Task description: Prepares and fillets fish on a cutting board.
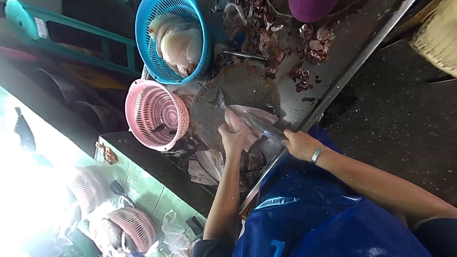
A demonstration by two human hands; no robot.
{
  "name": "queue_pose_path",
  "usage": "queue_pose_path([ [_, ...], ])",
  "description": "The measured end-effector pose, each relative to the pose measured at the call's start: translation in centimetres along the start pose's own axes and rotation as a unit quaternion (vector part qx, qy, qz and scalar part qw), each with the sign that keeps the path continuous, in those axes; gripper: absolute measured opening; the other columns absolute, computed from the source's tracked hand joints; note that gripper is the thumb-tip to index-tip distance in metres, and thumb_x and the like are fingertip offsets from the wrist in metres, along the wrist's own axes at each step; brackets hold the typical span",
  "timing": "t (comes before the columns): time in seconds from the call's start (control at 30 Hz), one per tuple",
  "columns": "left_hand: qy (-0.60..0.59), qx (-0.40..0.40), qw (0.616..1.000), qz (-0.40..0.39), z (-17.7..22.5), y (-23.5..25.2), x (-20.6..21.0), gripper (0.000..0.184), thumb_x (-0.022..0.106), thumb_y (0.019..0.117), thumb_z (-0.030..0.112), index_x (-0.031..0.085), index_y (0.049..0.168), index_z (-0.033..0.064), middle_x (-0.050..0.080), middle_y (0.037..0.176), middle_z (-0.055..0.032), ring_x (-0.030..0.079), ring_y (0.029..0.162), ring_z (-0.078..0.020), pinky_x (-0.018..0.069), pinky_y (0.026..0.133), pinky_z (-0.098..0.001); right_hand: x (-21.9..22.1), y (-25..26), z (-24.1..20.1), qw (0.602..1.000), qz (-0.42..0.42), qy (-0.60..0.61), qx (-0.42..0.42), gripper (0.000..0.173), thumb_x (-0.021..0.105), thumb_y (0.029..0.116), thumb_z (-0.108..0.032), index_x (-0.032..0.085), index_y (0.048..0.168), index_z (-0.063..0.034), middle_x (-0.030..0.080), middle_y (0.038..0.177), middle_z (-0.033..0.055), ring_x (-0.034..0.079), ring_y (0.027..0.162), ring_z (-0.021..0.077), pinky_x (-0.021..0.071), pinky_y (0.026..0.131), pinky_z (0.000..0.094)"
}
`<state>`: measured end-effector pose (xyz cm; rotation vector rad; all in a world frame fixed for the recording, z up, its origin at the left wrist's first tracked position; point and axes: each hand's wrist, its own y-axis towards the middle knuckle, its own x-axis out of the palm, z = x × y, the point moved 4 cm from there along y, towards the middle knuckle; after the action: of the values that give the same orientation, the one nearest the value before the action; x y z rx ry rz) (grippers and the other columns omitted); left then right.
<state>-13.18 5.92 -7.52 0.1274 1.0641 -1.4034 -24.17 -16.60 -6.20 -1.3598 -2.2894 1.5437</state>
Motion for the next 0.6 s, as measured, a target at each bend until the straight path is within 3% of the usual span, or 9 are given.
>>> queue_pose_path([
  [0.1,-0.010,0.007,1.000,-0.015,-0.7,0.4,0.1,0.071,0.087,0.0740,0.028,0.056,0.133,0.0034,0.068,0.113,-0.0177,0.069,0.102,-0.0278,0.0586,0.088,-0.0516,0.4,0.6,-1.1,1.000,-0.011,-0.016,0.004,0.027,0.048,0.1094,-0.032,0.058,0.124,-0.0113,0.071,0.093,0.0166,0.073,0.088,0.0368,0.0587,0.074,0.0565],
  [0.17,-0.013,0.012,1.000,-0.018,-0.8,0.5,0.1,0.064,0.086,0.0735,0.029,0.061,0.127,0.0050,0.070,0.108,-0.0150,0.070,0.098,-0.0259,0.0588,0.086,-0.0513,0.1,0.0,-1.7,0.999,-0.016,-0.045,0.018,0.025,0.049,0.1087,-0.030,0.056,0.124,-0.0114,0.071,0.095,0.0172,0.072,0.090,0.0385,0.0587,0.073,0.0577],
  [0.3,-0.038,0.021,0.999,-0.034,-1.2,0.8,0.3,0.063,0.086,0.0724,0.027,0.061,0.126,0.0057,0.071,0.106,-0.0149,0.071,0.097,-0.0260,0.0596,0.084,-0.0521,-0.2,-1.0,-2.8,0.994,-0.022,-0.083,0.060,0.024,0.049,0.1084,-0.028,0.053,0.126,-0.0117,0.071,0.098,0.0171,0.073,0.093,0.0386,0.0587,0.073,0.0569],
  [0.4,-0.030,0.028,0.998,-0.042,-1.3,1.1,0.4,0.061,0.085,0.0721,0.029,0.061,0.124,0.0068,0.071,0.105,-0.0138,0.071,0.096,-0.0261,0.0593,0.083,-0.0530,0.4,1.1,-4.2,0.997,0.017,-0.059,0.049,0.028,0.049,0.1083,-0.029,0.052,0.128,-0.0099,0.070,0.098,0.0196,0.072,0.091,0.0413,0.0586,0.070,0.0597],
  [0.5,-0.031,0.033,0.998,-0.051,-1.4,1.3,0.1,0.057,0.084,0.0725,0.027,0.062,0.120,0.0045,0.070,0.102,-0.0149,0.070,0.096,-0.0274,0.0582,0.083,-0.0544,-0.2,3.7,-6.3,0.998,0.006,-0.046,0.030,0.032,0.047,0.1092,-0.029,0.051,0.131,-0.0060,0.069,0.107,0.0239,0.071,0.099,0.0442,0.0571,0.078,0.0628],
  [0.6,-0.057,0.033,0.996,-0.055,-2.2,1.7,0.1,0.056,0.086,0.0716,0.026,0.063,0.118,0.0052,0.071,0.101,-0.0135,0.071,0.094,-0.0252,0.0591,0.083,-0.0519,-0.5,4.4,-6.9,0.998,0.001,-0.059,0.024,0.032,0.047,0.1095,-0.031,0.052,0.128,-0.0059,0.069,0.108,0.0232,0.071,0.099,0.0424,0.0577,0.080,0.0609],
])
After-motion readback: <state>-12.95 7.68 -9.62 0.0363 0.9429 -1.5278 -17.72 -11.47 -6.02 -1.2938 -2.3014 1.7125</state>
